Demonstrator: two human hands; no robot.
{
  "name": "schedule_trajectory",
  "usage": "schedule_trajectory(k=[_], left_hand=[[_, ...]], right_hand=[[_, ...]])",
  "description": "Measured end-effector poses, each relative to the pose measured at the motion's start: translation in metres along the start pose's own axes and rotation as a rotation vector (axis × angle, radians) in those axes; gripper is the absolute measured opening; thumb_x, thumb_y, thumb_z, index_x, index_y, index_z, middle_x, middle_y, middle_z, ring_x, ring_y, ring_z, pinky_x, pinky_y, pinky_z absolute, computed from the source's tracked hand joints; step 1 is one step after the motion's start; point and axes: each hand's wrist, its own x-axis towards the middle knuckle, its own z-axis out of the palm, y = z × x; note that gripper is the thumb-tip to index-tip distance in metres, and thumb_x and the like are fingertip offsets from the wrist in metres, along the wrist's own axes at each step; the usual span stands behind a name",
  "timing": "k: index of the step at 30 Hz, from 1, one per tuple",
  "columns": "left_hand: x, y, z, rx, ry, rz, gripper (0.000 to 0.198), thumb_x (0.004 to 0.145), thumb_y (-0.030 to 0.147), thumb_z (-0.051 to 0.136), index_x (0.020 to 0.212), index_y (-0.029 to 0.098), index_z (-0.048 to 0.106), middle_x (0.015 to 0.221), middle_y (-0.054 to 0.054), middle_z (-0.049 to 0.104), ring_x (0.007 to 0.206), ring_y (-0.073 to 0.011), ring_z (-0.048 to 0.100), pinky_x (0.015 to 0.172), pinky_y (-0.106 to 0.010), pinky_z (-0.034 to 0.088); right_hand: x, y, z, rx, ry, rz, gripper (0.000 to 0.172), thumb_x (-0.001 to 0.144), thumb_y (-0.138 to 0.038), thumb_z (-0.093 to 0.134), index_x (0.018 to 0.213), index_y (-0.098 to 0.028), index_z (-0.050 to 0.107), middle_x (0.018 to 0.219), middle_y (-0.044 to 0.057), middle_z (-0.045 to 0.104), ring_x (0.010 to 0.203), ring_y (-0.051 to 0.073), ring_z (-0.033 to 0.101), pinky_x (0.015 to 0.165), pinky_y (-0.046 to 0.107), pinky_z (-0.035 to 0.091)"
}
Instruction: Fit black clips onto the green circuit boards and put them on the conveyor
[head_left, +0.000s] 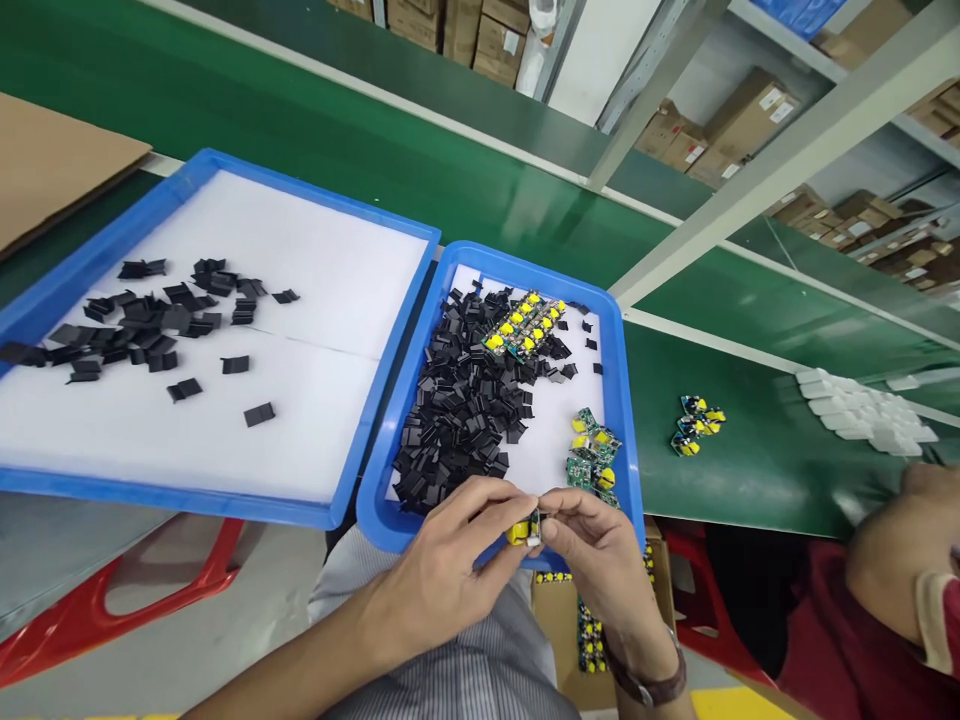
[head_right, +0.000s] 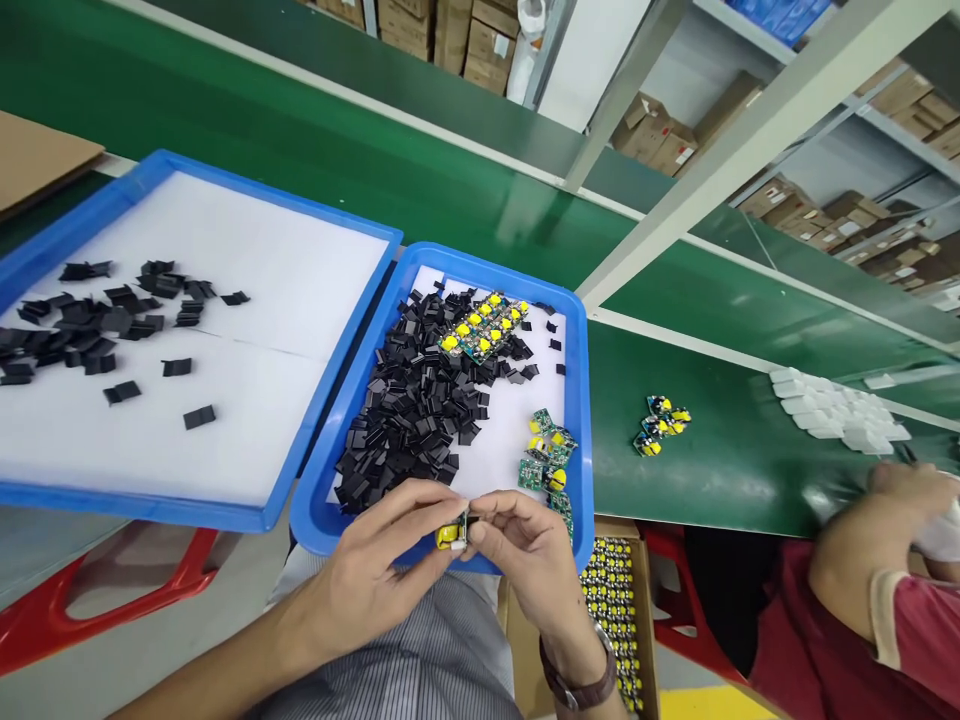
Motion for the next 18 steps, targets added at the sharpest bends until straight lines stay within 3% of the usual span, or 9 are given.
schedule_trajectory(k=[5,15,18], left_hand=[[-0.002,0.0008,-0.0018,-0.069,-0.032,-0.037,0.042,0.094,0.008,0.068,0.134,0.021,0.064,0.118,-0.008,0.065,0.106,-0.0187,0.069,0.093,-0.032,0.062],[-0.0032,0.0002,-0.0027,-0.08,-0.07,-0.089,0.042,0.096,0.009,0.065,0.134,0.024,0.065,0.115,-0.009,0.065,0.103,-0.0194,0.069,0.093,-0.034,0.063],[-0.0015,0.0007,-0.0038,-0.087,-0.072,-0.094,0.042,0.096,0.009,0.065,0.136,0.024,0.065,0.113,-0.009,0.067,0.101,-0.0194,0.07,0.09,-0.033,0.064]], right_hand=[[-0.0018,0.0004,-0.0013,0.024,-0.036,0.022,0.002,0.09,-0.027,0.08,0.092,-0.026,0.079,0.086,0.001,0.072,0.072,0.014,0.068,0.068,0.026,0.06],[-0.0026,-0.0054,-0.0002,-0.15,-0.028,-0.022,0.004,0.094,-0.023,0.075,0.091,-0.024,0.079,0.085,0.002,0.071,0.072,0.016,0.068,0.067,0.027,0.059],[0.0027,-0.0054,0.0006,-0.094,-0.056,0.018,0.004,0.091,-0.028,0.079,0.09,-0.025,0.08,0.082,0.002,0.072,0.067,0.016,0.068,0.064,0.028,0.06]])
